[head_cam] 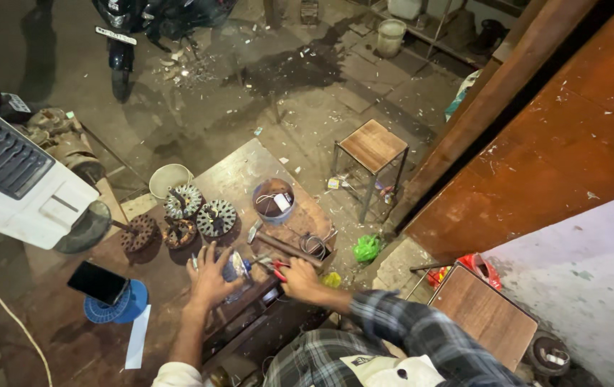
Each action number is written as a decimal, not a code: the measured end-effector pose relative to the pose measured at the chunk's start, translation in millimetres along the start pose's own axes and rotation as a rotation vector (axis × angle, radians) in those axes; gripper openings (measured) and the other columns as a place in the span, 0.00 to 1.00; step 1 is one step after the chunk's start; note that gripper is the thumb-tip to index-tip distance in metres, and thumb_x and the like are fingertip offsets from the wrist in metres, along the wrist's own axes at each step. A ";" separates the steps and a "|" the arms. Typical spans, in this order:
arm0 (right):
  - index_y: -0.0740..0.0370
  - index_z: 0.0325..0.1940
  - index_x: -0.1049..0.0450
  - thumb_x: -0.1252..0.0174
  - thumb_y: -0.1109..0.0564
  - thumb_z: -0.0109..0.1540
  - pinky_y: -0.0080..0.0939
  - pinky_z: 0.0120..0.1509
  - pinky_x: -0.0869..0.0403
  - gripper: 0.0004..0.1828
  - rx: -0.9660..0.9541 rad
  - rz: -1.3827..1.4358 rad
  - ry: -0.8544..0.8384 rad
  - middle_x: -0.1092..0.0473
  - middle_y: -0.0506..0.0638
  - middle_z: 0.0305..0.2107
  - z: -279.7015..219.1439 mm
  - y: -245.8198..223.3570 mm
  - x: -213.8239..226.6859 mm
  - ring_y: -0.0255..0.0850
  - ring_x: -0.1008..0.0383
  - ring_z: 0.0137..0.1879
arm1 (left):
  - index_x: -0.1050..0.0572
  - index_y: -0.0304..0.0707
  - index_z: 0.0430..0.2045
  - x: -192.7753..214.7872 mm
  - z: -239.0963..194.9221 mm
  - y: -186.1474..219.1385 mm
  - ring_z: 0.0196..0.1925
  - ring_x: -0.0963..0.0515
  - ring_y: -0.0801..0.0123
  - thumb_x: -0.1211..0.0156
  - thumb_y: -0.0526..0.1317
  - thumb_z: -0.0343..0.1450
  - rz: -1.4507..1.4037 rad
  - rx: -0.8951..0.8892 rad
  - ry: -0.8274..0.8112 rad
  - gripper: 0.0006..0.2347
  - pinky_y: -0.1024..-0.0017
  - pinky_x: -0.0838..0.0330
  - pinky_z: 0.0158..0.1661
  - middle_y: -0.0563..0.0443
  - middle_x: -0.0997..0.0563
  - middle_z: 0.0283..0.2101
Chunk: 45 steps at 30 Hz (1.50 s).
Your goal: The person works on a small electrical motor on a cluttered workbench. They use a hammer to tap the motor casing and a pair of pliers to adjust or remove components from the motor's shaft area. The person repeatedly repositions the motor and uses the tools to manipulate its parts.
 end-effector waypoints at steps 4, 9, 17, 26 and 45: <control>0.64 0.53 0.27 0.35 0.49 0.56 0.58 0.59 0.35 0.25 0.083 -0.039 0.066 0.37 0.64 0.54 20.7 -30.5 6.8 0.61 0.36 0.60 | 0.33 0.62 0.63 -8.5 -4.1 2.3 0.73 0.50 0.41 0.31 0.64 0.57 -0.047 0.186 0.019 0.37 0.31 0.57 0.63 0.40 0.43 0.72; 0.71 0.62 0.35 0.34 0.50 0.56 0.61 0.64 0.36 0.36 0.280 0.200 0.474 0.37 0.68 0.58 11.6 -47.2 46.5 0.63 0.37 0.63 | 0.30 0.61 0.63 15.7 -30.8 -3.1 0.72 0.39 0.44 0.37 0.65 0.62 -0.172 0.202 0.343 0.33 0.41 0.44 0.65 0.41 0.33 0.68; 0.52 0.59 0.28 0.37 0.52 0.64 0.51 0.56 0.25 0.19 0.512 0.203 0.171 0.25 0.55 0.41 8.4 -79.2 24.0 0.54 0.22 0.50 | 0.33 0.37 0.64 35.0 -25.1 9.0 0.68 0.37 0.43 0.35 0.62 0.62 -0.175 0.062 0.396 0.39 0.40 0.52 0.64 0.36 0.30 0.64; 0.62 0.52 0.24 0.39 0.55 0.61 0.53 0.47 0.25 0.16 0.303 0.401 0.327 0.25 0.61 0.41 -17.7 -73.5 24.7 0.60 0.23 0.45 | 0.20 0.44 0.48 20.8 -30.4 -23.3 0.60 0.26 0.46 0.38 0.60 0.66 -0.326 0.254 0.450 0.24 0.50 0.35 0.57 0.42 0.22 0.56; 0.57 0.30 0.29 0.50 0.37 0.74 0.44 0.27 0.40 0.26 -0.284 0.894 -0.278 0.38 0.47 0.17 1.3 -4.8 -69.2 0.44 0.40 0.22 | 0.23 0.44 0.55 -5.7 -50.9 -32.9 0.60 0.27 0.47 0.36 0.58 0.70 -0.321 0.190 0.504 0.24 0.49 0.40 0.60 0.41 0.24 0.59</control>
Point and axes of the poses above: each hand's wrist, its own z-axis towards the middle knuckle, its own x-axis out of the back of the hand, y = z × x, the point moved 8 cm from there along z, towards the middle knuckle
